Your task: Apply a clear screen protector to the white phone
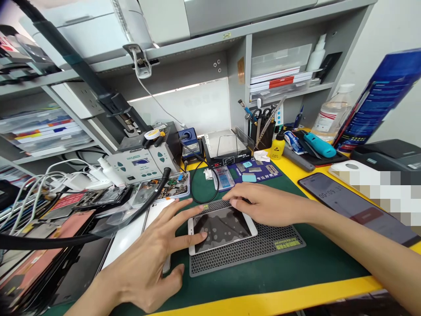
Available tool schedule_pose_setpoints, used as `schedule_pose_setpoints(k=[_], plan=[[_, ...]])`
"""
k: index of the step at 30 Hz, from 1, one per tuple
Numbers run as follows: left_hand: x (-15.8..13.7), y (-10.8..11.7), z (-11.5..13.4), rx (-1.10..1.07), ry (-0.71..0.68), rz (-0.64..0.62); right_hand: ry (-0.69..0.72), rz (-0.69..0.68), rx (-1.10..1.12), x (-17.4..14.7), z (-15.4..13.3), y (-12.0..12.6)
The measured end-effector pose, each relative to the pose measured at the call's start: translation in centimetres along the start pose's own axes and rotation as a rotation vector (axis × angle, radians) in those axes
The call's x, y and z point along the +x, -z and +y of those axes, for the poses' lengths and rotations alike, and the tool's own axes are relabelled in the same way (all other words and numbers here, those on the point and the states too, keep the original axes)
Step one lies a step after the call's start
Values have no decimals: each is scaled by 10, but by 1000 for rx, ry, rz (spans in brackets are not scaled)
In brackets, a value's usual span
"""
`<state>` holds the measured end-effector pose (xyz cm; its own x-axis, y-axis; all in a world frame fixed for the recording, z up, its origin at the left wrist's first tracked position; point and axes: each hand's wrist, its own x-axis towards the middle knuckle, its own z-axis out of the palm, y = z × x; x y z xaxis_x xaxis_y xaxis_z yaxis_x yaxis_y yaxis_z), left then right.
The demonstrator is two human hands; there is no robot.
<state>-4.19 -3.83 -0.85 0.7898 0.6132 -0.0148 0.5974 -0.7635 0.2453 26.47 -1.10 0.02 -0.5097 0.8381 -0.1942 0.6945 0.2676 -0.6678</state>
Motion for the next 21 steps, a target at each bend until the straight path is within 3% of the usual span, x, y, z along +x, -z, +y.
schedule_pose_setpoints(k=[10, 21], plan=[[-3, -1, -5, -27, 39, 66, -40, -18, 9, -1, -4, 1], [-4, 5, -6, -26, 12, -10, -48, -19, 1, -1, -2, 1]])
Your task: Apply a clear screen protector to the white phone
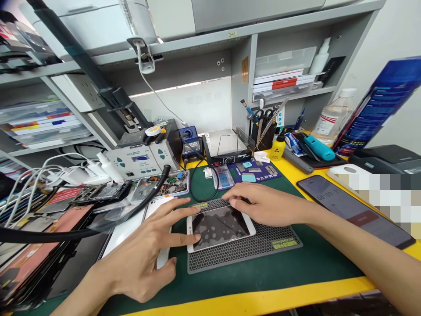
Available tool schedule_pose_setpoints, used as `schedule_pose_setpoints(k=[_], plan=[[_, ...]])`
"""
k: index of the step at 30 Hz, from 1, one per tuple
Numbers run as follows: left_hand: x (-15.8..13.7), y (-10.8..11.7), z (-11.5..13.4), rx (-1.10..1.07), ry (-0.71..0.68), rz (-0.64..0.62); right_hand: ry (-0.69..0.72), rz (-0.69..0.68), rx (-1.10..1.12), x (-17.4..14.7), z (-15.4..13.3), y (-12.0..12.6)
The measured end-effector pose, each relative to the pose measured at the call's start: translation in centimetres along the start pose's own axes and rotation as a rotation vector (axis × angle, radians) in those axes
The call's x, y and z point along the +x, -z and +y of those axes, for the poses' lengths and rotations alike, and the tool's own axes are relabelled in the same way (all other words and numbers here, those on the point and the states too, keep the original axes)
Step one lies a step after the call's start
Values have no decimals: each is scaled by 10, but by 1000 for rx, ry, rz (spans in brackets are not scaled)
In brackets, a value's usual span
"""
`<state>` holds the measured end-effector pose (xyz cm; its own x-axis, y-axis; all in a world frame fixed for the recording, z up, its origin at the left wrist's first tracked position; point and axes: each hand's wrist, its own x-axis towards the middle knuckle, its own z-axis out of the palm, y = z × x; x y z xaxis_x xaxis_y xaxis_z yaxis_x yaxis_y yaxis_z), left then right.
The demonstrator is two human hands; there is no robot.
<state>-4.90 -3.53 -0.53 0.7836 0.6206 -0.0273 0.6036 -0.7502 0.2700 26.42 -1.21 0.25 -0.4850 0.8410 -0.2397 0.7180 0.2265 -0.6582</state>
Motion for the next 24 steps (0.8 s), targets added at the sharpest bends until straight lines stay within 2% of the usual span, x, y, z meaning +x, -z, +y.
schedule_pose_setpoints(k=[13, 24], plan=[[-1, -2, 3, -12, -42, 20, 31, 12, -18, 0, -4, 0], [7, -14, 20, 10, -118, 100, 133, 68, -33, 3, -3, -2]])
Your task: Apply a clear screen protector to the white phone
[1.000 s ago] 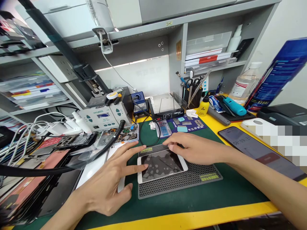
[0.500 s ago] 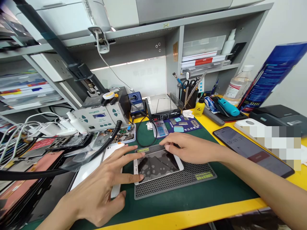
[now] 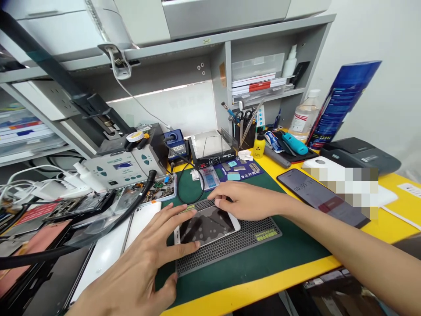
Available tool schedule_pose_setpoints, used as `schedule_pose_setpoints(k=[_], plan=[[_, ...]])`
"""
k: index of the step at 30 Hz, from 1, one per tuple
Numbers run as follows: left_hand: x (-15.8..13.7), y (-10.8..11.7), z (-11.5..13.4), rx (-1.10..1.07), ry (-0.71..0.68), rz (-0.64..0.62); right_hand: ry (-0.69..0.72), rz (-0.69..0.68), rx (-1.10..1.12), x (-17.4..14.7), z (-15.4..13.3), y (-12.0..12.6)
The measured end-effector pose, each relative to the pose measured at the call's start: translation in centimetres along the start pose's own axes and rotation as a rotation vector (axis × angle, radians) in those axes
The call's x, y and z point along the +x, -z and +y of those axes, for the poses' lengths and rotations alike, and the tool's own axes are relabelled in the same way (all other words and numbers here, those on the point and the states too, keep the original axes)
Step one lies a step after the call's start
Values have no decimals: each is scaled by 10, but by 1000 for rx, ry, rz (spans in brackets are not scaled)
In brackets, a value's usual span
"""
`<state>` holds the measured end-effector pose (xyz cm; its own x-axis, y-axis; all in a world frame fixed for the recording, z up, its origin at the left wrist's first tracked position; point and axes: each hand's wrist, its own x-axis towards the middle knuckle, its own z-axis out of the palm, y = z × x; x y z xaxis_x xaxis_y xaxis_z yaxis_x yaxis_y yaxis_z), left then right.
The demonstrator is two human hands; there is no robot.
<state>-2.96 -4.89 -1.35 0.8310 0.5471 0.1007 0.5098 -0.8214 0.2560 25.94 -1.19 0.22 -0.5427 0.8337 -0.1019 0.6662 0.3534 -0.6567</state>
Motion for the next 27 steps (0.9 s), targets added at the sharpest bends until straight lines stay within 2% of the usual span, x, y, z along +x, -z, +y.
schedule_pose_setpoints(k=[8, 16, 27], plan=[[8, -5, 5, 73, -62, 66, 63, 25, -7, 1, 5, -2], [14, -12, 12, 135, -101, 79, 47, 14, 29, 7, 15, -2], [41, -7, 23, 196, -159, -10, 100, 39, 66, 12, 26, -1]])
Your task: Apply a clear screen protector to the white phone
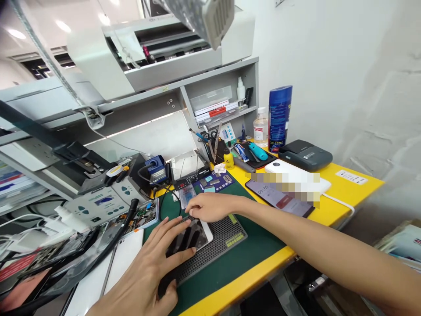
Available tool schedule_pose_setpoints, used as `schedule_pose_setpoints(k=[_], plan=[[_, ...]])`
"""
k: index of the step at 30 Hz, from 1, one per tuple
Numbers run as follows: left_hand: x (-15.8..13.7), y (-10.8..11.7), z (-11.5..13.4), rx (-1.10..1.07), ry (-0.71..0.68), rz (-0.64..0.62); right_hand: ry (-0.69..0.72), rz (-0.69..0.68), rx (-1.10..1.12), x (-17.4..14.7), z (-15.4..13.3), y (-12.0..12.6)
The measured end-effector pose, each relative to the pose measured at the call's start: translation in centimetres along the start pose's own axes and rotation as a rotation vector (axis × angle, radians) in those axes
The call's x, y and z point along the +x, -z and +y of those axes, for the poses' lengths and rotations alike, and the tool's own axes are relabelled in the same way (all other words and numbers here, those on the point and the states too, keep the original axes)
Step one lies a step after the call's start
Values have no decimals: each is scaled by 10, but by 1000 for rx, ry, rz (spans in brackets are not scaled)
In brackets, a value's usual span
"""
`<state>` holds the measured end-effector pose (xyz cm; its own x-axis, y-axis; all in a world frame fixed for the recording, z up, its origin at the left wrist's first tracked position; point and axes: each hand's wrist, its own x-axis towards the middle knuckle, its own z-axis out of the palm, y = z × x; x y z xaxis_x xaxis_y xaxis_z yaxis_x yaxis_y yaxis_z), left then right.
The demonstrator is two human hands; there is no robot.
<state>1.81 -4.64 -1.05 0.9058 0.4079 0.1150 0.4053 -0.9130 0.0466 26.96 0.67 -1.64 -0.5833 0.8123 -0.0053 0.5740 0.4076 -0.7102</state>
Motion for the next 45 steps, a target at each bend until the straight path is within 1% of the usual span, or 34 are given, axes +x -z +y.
schedule_pose_setpoints(k=[8, 12, 17, 22, 27, 32, 34, 36, 40, 43, 45], plan=[[15, -5, 4, -12, 16, -14, 47, 13, 2, 0, 3, 1], [22, -2, 10, -35, 22, 6, 44, 42, 9, 1, 5, 1], [31, 3, 17, -62, 35, -5, 38, 55, 13, 1, 7, 0], [35, 5, 22, -79, 34, 9, 36, 56, 5, 2, 6, 0], [40, 2, 27, -129, 87, 42, 33, 56, 7, -1, 2, 2], [42, 0, 31, -143, 94, 65, 20, 50, 10, -1, 3, 4], [38, 3, 28, -130, 84, 68, 10, 30, 10, -2, 4, 6], [29, 7, 19, -91, 74, 89, 5, -19, 16, -4, 3, 9], [-2, 12, -11, -21, 151, 200, -1, -137, 15, -10, -2, 19], [-24, 10, -30, -14, 201, 230, -9, -184, -5, -12, -5, 23], [-34, 6, -38, -17, 216, 249, -6, -204, -34, -12, -5, 24]])
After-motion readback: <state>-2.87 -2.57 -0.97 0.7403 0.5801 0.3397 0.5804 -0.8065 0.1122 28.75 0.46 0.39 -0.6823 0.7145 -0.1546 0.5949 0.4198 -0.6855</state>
